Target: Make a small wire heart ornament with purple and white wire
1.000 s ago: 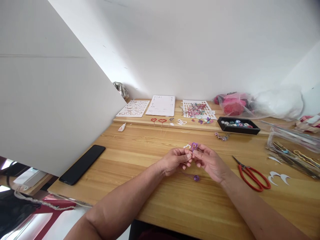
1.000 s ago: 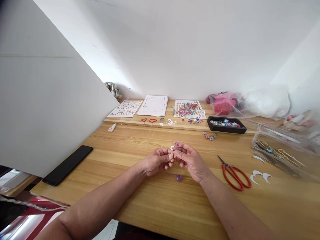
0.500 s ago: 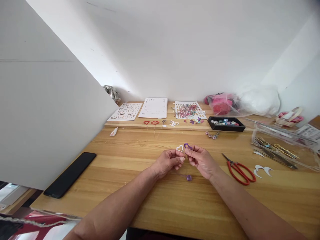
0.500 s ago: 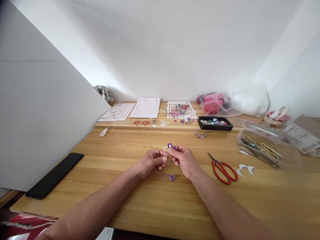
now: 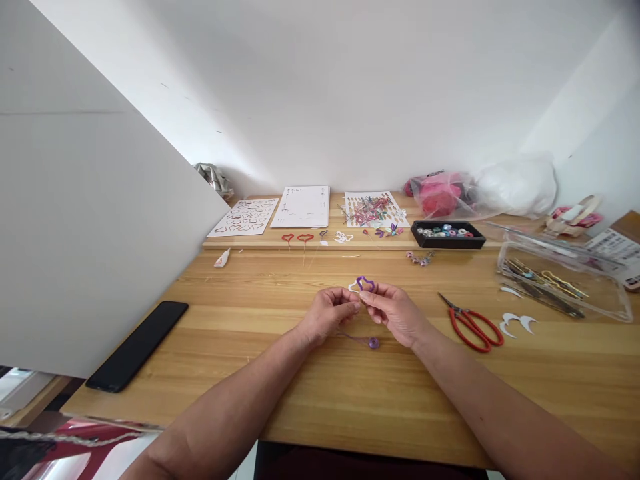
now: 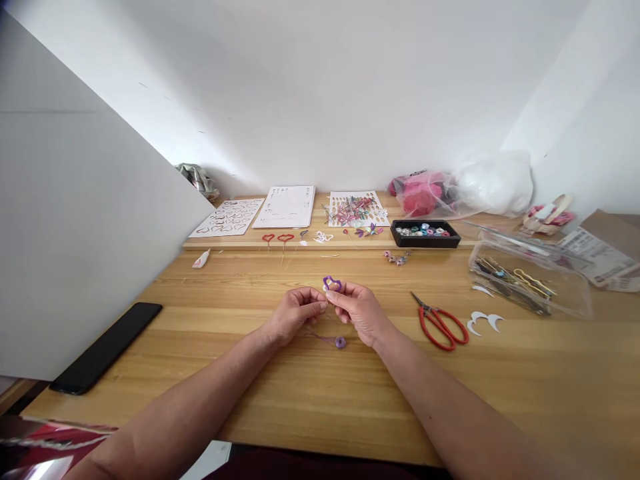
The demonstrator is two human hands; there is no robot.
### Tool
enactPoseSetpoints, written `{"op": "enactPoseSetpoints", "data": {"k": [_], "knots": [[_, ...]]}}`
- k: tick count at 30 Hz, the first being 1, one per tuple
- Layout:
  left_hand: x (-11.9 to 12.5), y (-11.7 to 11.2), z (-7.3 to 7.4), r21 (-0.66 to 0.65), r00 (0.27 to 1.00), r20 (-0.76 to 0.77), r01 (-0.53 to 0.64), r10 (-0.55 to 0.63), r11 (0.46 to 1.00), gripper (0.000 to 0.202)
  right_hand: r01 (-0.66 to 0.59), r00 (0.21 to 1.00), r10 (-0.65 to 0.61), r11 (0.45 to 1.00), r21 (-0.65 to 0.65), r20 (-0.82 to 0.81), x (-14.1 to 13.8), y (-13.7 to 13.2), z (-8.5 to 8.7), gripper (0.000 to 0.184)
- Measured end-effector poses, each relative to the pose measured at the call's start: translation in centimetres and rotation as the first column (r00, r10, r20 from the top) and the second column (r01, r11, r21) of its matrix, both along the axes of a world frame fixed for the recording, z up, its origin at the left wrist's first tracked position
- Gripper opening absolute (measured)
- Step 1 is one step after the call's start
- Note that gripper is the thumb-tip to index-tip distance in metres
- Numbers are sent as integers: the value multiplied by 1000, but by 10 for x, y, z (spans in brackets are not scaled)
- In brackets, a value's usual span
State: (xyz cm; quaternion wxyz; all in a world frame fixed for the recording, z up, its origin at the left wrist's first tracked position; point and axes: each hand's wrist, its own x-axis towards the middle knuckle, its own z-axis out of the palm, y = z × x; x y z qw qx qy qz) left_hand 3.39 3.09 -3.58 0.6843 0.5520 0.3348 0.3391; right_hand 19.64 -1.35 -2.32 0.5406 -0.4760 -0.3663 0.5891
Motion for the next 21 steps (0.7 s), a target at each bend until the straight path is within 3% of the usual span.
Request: {"op": "enactPoseSetpoints", "data": {"k": [6,12,21], "knots": [[0,0,-3,62,1000,-23,21,-20,998,34,53,997,-54,999,7,58,-1,0,-3,32],[2,-2,1,-23,1000,3,-23,23,999,38,-7,997,7,1000,-2,73,0,0,-4,31],[2,0,0,91,998,-54,-15,20,996,44,38,970,-56,996,77,236,1,0,-3,27]]}}
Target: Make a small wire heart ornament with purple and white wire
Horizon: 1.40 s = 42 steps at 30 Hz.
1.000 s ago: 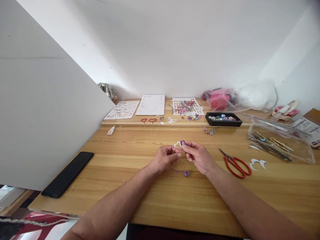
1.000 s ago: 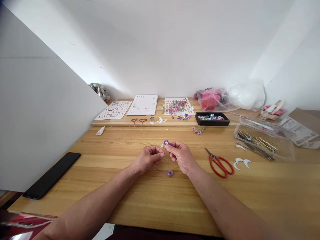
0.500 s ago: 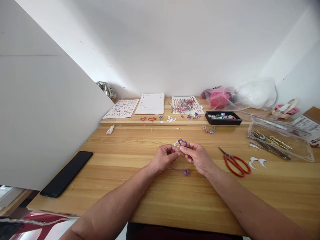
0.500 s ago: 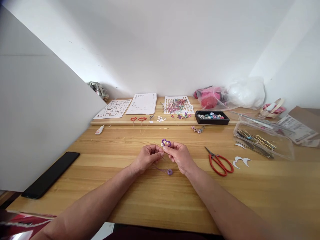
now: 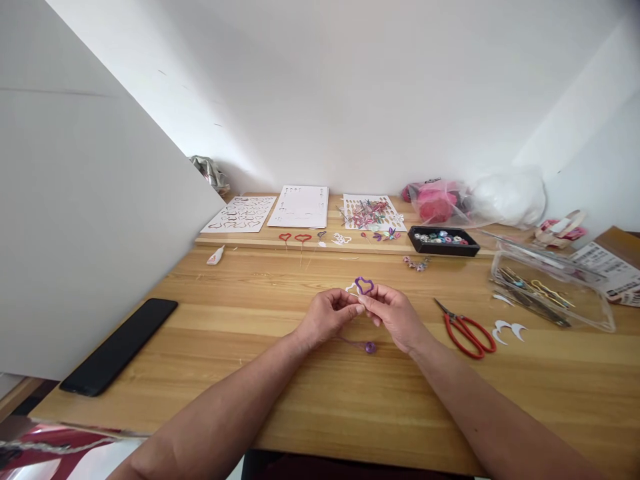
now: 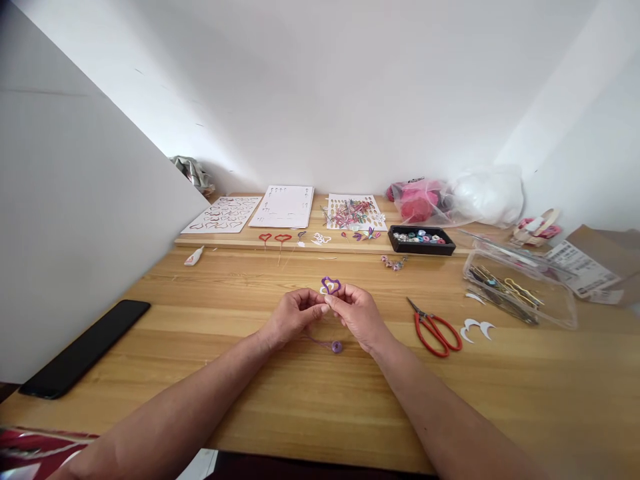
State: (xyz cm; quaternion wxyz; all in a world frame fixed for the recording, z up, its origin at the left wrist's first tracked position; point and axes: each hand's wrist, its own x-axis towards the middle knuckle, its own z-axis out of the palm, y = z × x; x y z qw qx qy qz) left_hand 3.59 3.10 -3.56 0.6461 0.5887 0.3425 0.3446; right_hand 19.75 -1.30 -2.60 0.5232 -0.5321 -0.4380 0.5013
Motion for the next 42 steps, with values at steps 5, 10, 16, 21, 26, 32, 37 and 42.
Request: {"op": "enactPoseSetpoints", "data": {"k": [5,10,16,21,26,32,37,42], "knots": [[-2,5,4,16,990,14,-142,142,990,52,-104,965,108,994,-27,239,3,-2,0,21],[-2,6,8,-4,996,71,-62,63,998,46,-186,940,195,981,-57,280,1,-7,2,16],[-4,5,5,-106,987,109,-111,123,988,42,-191,963,212,973,-129,169,-2,-7,10,22],[-5,8,3,-169,986,135,-72,95,983,44,-149,970,170,981,-128,173,-3,-7,12,18],[-9,11,5,-153,997,82,3,10,988,43,-119,963,141,987,-106,230,-2,-7,14,16],[-8,10,6,-214,993,114,-3,28,977,39,-123,957,138,990,-75,255,-3,-9,17,21],[-3,6,5,-311,973,185,-76,139,947,40,-117,973,123,992,-43,197,-4,-8,14,23],[-2,7,4,-210,981,153,-83,116,974,42,-102,968,110,994,-47,224,-3,-8,10,24]]}}
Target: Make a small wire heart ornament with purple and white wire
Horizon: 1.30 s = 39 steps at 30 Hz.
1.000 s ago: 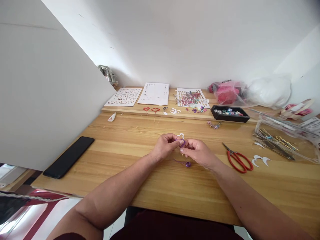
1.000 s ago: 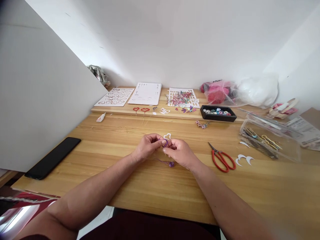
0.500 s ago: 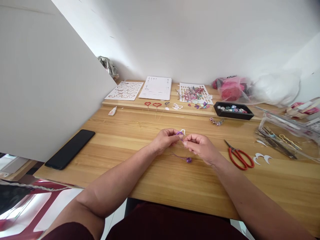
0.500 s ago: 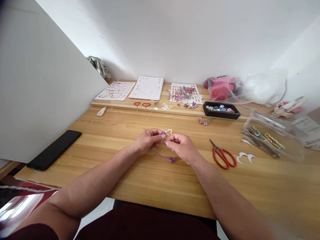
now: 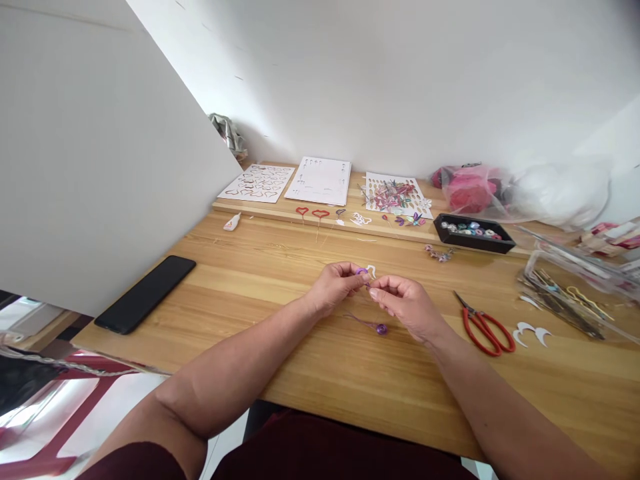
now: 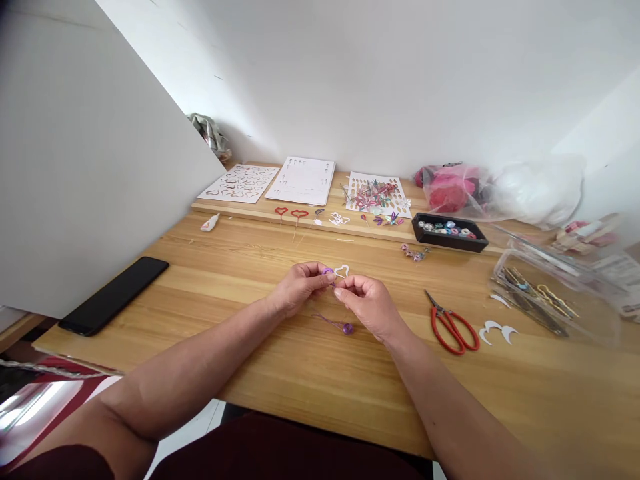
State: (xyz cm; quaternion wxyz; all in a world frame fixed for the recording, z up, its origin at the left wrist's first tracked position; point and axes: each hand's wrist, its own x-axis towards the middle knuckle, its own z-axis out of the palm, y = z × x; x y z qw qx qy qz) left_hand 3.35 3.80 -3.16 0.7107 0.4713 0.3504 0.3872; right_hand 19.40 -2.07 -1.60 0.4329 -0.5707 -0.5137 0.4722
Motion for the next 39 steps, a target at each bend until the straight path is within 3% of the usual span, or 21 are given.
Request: {"op": "enactPoseSetpoints", "data": {"k": [4,9,19,27,32,39], "knots": [[2,0,-3,66,1000,6,29,-29,997,42,21,999,-23,999,46,47,0,0,-2,26],[6,-3,-6,107,999,16,-47,45,993,45,1,1000,-1,999,39,15,0,1,-2,34],[8,-3,-4,111,995,54,-85,79,990,44,132,983,-132,991,-7,-125,-2,2,-14,35],[8,-2,-8,113,990,83,-126,117,986,44,115,983,-115,993,-8,-141,-3,3,-15,32],[7,0,-10,161,994,51,-106,99,981,45,67,995,-64,997,36,-78,4,5,-18,30],[5,8,-10,169,996,15,-94,93,981,45,87,996,-87,996,-26,5,5,9,-21,35]]}}
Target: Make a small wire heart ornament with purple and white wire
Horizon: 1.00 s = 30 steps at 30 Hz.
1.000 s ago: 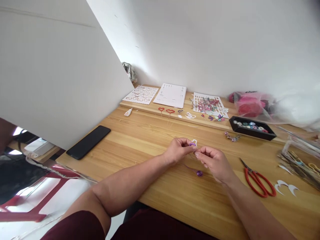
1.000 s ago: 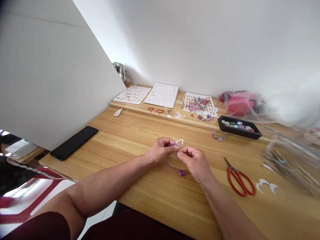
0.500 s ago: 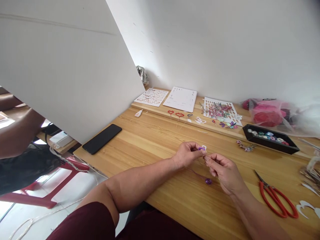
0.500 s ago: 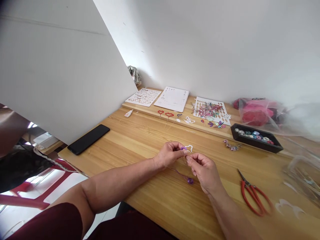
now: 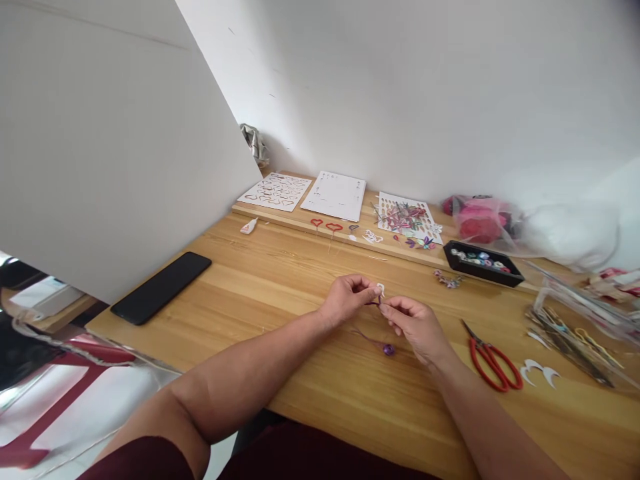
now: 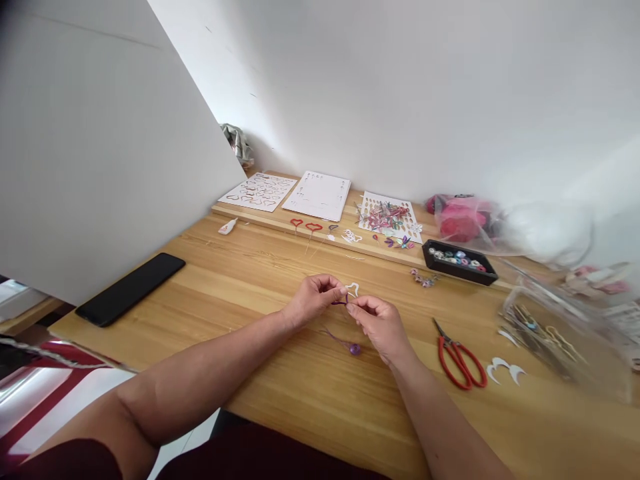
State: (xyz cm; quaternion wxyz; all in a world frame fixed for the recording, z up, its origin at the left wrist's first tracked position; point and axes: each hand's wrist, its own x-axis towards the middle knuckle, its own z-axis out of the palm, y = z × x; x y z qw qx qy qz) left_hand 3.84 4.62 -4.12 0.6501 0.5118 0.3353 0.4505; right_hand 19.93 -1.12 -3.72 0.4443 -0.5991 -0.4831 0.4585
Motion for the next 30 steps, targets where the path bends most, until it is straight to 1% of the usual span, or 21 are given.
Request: {"op": "enactPoseSetpoints", "data": {"k": [5,7,10,12,14,18,23,27,30], "knots": [[-1,-2,5,-33,998,-31,-59,58,998,42,-11,999,11,1000,-21,35,-3,-3,8,31],[-1,-2,6,-54,998,-22,-54,53,997,42,-26,997,27,1000,-17,67,-1,-4,12,30],[-2,-2,7,-74,999,-11,-37,36,997,43,-34,985,35,999,-9,170,2,-4,17,29],[-2,-1,6,-65,999,-25,-27,26,998,44,-33,973,34,999,-7,227,4,-4,18,28],[-2,0,4,-39,997,-69,-20,18,999,44,-39,968,39,999,-3,246,6,-5,15,28],[-1,0,0,32,986,-159,-35,40,999,45,-77,971,74,997,1,226,6,-9,11,26],[0,1,-3,139,974,-217,-43,72,989,42,-89,974,89,996,-8,209,4,-13,15,26],[0,1,-5,160,963,-261,-33,74,987,42,-80,983,85,996,-37,162,1,-16,20,27],[0,1,-6,171,963,-260,-27,71,985,41,-84,989,91,994,-67,119,0,-17,22,28]]}}
